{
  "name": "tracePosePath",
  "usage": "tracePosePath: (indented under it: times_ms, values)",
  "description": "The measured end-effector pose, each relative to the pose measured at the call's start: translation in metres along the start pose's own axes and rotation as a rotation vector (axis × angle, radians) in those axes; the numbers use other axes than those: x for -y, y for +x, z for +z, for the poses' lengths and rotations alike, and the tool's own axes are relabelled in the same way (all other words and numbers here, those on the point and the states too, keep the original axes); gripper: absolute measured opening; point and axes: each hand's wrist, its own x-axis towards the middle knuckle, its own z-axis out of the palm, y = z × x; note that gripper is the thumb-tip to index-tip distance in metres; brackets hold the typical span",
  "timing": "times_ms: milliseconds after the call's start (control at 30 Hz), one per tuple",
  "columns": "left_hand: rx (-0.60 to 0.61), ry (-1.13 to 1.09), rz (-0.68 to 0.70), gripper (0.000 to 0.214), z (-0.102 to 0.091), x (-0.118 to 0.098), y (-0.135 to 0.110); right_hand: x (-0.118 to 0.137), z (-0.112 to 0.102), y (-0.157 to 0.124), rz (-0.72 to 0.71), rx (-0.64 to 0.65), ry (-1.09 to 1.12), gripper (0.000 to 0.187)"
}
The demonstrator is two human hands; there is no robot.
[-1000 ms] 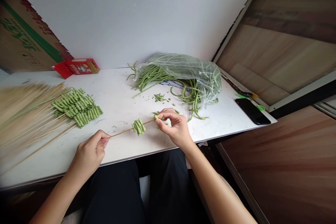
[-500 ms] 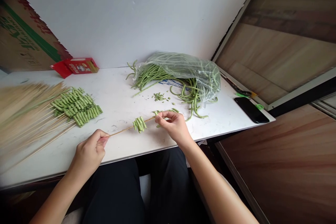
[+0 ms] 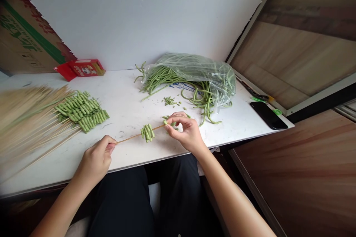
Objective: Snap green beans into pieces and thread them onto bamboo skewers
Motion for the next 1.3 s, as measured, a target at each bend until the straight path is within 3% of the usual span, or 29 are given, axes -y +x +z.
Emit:
tracePosePath:
  times_ms: [133,367,567,767,1067,1167,1300]
  values:
    - [0.0,-0.003,-0.022,0.017,0.002,0.002,0.0,0.001,0.003,-0.001,0.03,-0.021,0.005,0.018]
    - [-0.013,0.009,-0.016,0.017,0.001,-0.001,-0.001,0.014,0.01,-0.004,0.316,-0.075,-0.032,0.033]
    - [-0.041,0.022,0.005,0.018,0.002,-0.002,-0.001,0.024,0.015,-0.007,0.43,-0.113,-0.003,0.036]
    - [-0.039,0.038,0.019,0.019,0.002,-0.002,-0.002,0.023,0.018,-0.008,0.399,-0.131,-0.008,0.036]
    - [-0.029,0.01,0.006,0.018,0.001,-0.002,-0.001,0.008,0.017,-0.008,0.014,-0.119,-0.107,0.016]
    - [-0.031,0.007,0.001,0.017,0.001,-0.002,-0.001,0.009,0.016,-0.009,0.02,-0.085,-0.066,0.017]
    - [-0.047,0.024,0.01,0.018,0.001,-0.002,-0.001,0.014,0.017,-0.009,0.157,-0.095,0.01,0.024]
